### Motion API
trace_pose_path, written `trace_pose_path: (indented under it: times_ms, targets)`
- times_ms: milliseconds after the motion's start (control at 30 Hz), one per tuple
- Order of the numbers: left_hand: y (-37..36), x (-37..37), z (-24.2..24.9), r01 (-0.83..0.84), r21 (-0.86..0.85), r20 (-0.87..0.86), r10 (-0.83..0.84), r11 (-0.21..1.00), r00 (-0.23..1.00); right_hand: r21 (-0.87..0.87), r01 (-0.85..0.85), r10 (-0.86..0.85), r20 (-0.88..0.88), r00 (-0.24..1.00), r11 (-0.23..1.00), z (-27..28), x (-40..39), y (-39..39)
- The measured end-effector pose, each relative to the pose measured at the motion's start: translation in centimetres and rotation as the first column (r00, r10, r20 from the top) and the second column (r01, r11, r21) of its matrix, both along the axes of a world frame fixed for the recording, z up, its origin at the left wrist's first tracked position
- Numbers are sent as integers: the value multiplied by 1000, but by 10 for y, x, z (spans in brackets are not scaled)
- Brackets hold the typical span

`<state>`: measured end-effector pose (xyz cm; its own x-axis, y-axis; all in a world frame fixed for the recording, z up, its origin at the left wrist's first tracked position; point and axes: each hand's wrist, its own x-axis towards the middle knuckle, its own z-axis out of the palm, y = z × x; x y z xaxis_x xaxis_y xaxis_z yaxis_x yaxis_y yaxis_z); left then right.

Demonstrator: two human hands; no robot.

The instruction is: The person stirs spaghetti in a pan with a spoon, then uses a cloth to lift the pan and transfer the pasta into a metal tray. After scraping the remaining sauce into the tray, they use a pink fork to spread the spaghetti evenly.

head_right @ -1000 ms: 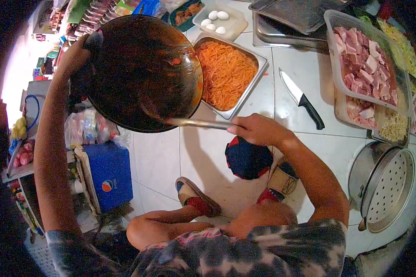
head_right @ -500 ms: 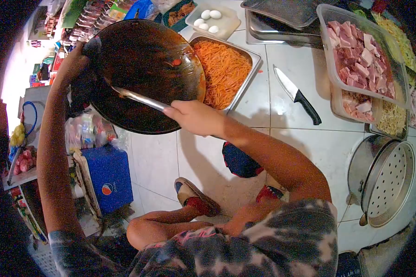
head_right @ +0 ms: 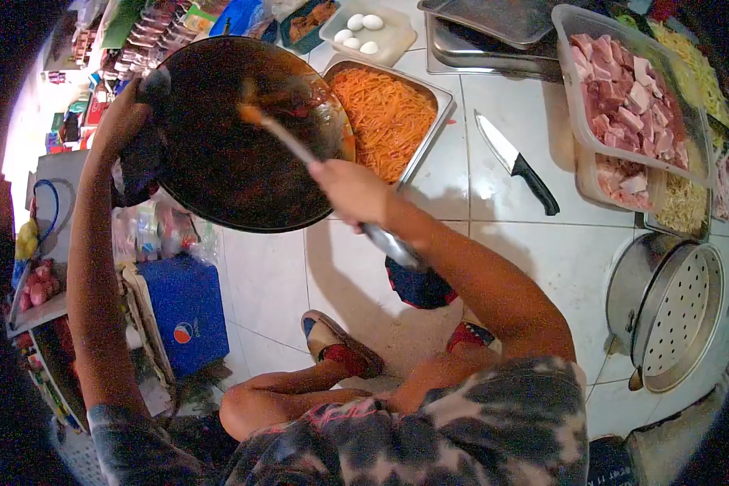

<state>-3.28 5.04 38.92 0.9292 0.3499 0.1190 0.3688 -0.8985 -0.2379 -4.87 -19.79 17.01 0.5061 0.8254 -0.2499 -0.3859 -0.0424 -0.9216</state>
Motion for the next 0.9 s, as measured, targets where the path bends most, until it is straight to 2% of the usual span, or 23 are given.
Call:
trace_pose_path:
  times_ms: [33,67,133,267,367,500,533,600,667,800,833,900]
  targets:
    - [-9,-1,0,-64,-88,-14,63,994,998,93,-23,25,-16,1000,995,11,-1,6]
    - [-9,-2,-1,-38,-72,-21,37,997,999,130,-51,46,41,998,990,20,-1,14]
    - [-8,-3,-1,11,-38,-28,-12,999,1000,90,-64,57,79,995,994,41,0,26]
    - [-30,-11,1,29,-42,26,-28,999,999,157,34,-35,1,999,987,35,10,38]
    - [-36,-15,2,69,-23,31,-69,997,997,134,105,-91,-109,990,985,19,16,34]
    - [-13,-9,2,122,-2,29,-122,993,992,87,166,-112,-438,892,982,-1,18,23]
    - [-8,-7,1,137,5,39,-137,991,990,58,172,-128,-457,880,983,0,16,22]
    - [-7,-8,-3,48,6,50,-48,999,998,-2,189,-166,-490,856,982,1,13,18]
    - [-8,-5,-4,21,-8,52,-21,1000,998,82,150,-114,-338,934,985,7,8,18]
    - [-18,-4,-7,50,-24,63,-48,998,997,206,16,16,-155,988,978,48,6,28]
    - [-26,-5,-7,52,-16,76,-51,999,996,208,2,21,-109,994,978,52,8,33]
    - [-34,-7,-6,90,-26,97,-87,996,991,167,96,-76,-124,989,981,49,13,41]
